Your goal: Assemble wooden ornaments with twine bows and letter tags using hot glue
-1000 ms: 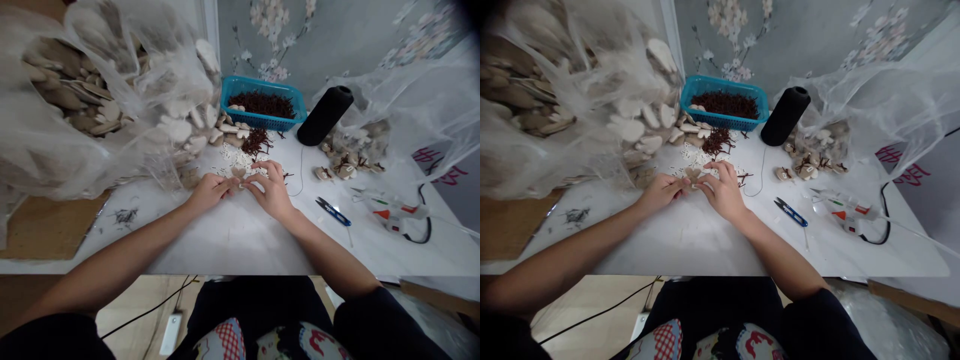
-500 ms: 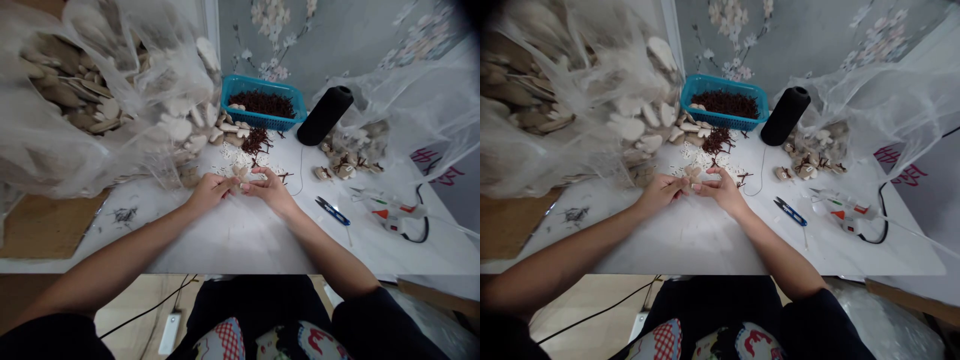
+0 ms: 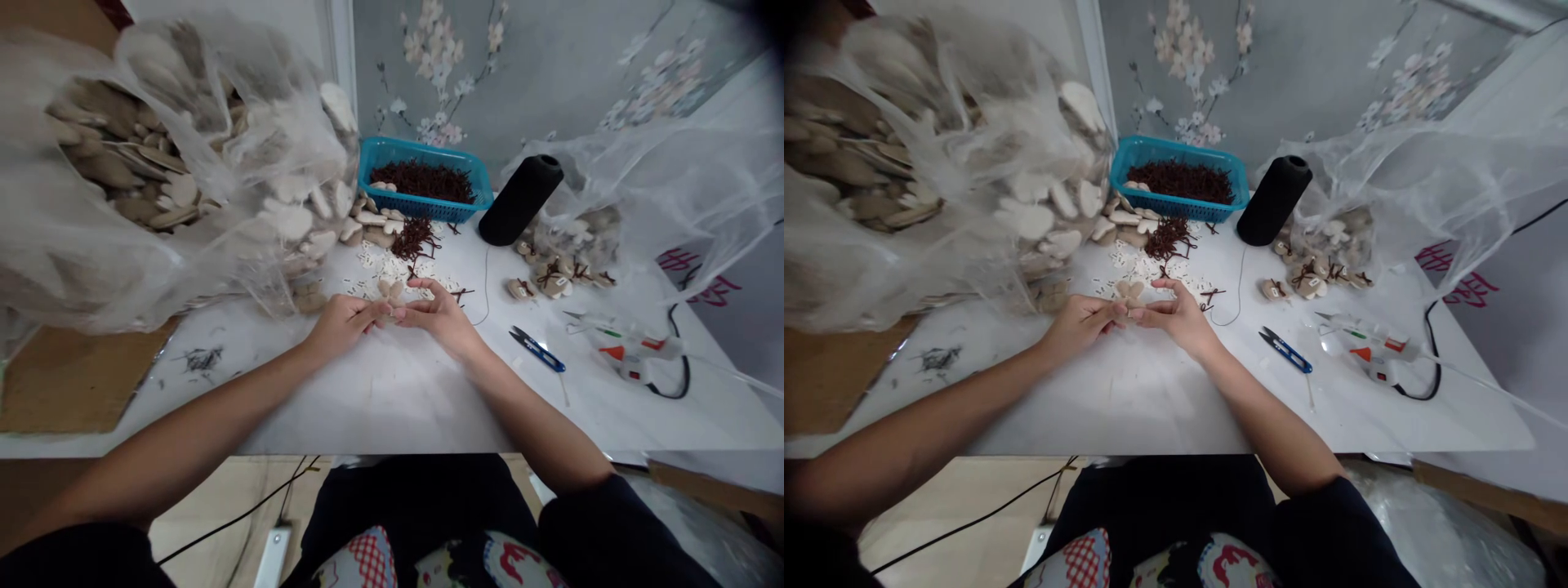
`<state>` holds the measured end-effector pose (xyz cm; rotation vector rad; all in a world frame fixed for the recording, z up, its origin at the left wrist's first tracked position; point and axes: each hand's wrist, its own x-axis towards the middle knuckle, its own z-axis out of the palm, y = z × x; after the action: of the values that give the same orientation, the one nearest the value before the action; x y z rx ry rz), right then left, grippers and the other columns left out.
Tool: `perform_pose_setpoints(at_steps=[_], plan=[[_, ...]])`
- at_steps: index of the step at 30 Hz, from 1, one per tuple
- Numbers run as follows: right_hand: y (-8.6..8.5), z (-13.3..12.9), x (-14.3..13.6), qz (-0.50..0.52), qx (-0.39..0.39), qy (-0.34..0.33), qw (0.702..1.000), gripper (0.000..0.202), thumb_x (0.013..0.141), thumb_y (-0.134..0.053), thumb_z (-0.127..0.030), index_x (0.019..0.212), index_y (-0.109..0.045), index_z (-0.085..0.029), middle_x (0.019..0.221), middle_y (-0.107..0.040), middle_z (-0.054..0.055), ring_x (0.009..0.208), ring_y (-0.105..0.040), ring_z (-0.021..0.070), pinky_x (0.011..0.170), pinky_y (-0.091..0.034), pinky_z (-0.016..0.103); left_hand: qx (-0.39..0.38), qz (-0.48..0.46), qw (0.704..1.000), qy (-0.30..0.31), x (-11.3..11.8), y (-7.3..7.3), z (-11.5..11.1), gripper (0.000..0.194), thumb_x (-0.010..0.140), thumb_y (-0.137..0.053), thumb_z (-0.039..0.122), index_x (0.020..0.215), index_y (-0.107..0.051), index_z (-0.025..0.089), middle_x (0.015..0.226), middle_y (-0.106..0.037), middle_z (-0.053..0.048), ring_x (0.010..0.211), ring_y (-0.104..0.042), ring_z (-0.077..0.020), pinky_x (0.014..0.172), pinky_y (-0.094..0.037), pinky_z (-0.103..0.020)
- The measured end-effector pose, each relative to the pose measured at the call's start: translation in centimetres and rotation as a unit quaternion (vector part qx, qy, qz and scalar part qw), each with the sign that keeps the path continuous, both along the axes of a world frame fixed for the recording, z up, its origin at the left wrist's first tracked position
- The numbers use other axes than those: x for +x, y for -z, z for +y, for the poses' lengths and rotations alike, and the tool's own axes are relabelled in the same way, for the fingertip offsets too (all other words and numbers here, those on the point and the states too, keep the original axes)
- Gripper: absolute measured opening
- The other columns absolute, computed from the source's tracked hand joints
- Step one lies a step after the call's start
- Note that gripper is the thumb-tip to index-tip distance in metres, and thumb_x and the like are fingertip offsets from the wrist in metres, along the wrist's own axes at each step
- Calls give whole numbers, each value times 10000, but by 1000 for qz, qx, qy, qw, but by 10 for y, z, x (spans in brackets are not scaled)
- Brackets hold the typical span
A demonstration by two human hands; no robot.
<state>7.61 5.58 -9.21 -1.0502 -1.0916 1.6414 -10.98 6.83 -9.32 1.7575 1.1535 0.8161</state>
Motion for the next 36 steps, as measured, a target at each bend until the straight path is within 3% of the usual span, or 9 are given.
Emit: perform_pose_setpoints(at_steps=[3, 7, 9, 11, 14, 17, 23, 31, 36], plan=[[-8, 2, 10, -32, 6, -25, 999, 678, 578, -838, -356, 1106, -429, -237, 748, -713, -19, 717, -680, 160, 807, -533, 376, -3, 1, 1000, -2, 0, -1, 0, 565, 802, -533, 626, 577, -675, 127, 431, -484, 17, 414, -416, -74, 434, -293, -203], [-20, 14, 54, -162, 85, -21, 983, 597, 684, -756, -409, 1185, -485, -230, 956, -702, 58, 795, -656, 175, 787, -525, 375, -20, 8, 1000, -9, 0, -3, 1, 596, 803, -512, 645, 556, -662, 124, 415, -472, 14, 388, -388, -69, 410, -268, -206], [-19, 21, 81, -291, 165, 54, 941, 416, 755, -680, -418, 1095, -573, -204, 968, -682, 75, 763, -628, 175, 759, -514, 379, -26, 14, 1000, 5, 1, -4, 0, 609, 807, -505, 646, 533, -649, 122, 407, -477, 7, 380, -381, -67, 401, -261, -204], [-14, 28, 103, -427, 219, 99, 872, 278, 806, -617, -379, 1019, -633, -201, 974, -671, 79, 750, -603, 186, 766, -497, 405, -31, 23, 999, 34, 2, -3, -2, 600, 812, -516, 632, 523, -645, 123, 413, -498, -1, 383, -387, -66, 402, -260, -198], [-2, 35, 118, -540, 283, 50, 791, 213, 832, -583, -300, 1001, -676, -210, 1024, -647, 89, 827, -586, 217, 826, -474, 429, -43, 45, 996, 70, 3, 0, -6, 570, 819, -534, 609, 548, -668, 126, 440, -540, -14, 395, -414, -68, 404, -253, -193], [7, 39, 120, -578, 325, -6, 749, 181, 831, -582, -256, 957, -699, -201, 1052, -627, 99, 934, -555, 249, 896, -447, 438, -56, 69, 991, 95, 4, 1, -9, 566, 815, -533, 618, 573, -689, 131, 472, -577, -23, 410, -436, -72, 411, -252, -190], [3, 28, 115, -584, 342, 67, 733, 226, 867, -558, -281, 1038, -674, -190, 1107, -613, 121, 1013, -526, 282, 908, -437, 475, -76, 78, 986, 126, 6, -4, -12, 613, 798, -518, 651, 483, -621, 134, 417, -510, 1, 382, -383, -62, 394, -220, -197], [-3, 11, 100, -622, 421, -72, 657, 140, 881, -569, -270, 906, -704, -237, 1302, -524, 93, 1262, -357, 357, 925, -414, 538, -74, 101, 981, 149, 8, -4, -14, 629, 791, -505, 662, 468, -582, 129, 416, -483, 6, 395, -365, -63, 398, -209, -194], [0, -11, 96, -604, 407, -58, 683, 138, 886, -562, -293, 856, -681, -230, 1229, -571, 87, 1242, -392, 336, 933, -434, 529, -77, 100, 974, 186, 7, -3, -14, 585, 813, -515, 622, 516, -625, 131, 419, -447, 20, 403, -357, -64, 410, -206, -199]])
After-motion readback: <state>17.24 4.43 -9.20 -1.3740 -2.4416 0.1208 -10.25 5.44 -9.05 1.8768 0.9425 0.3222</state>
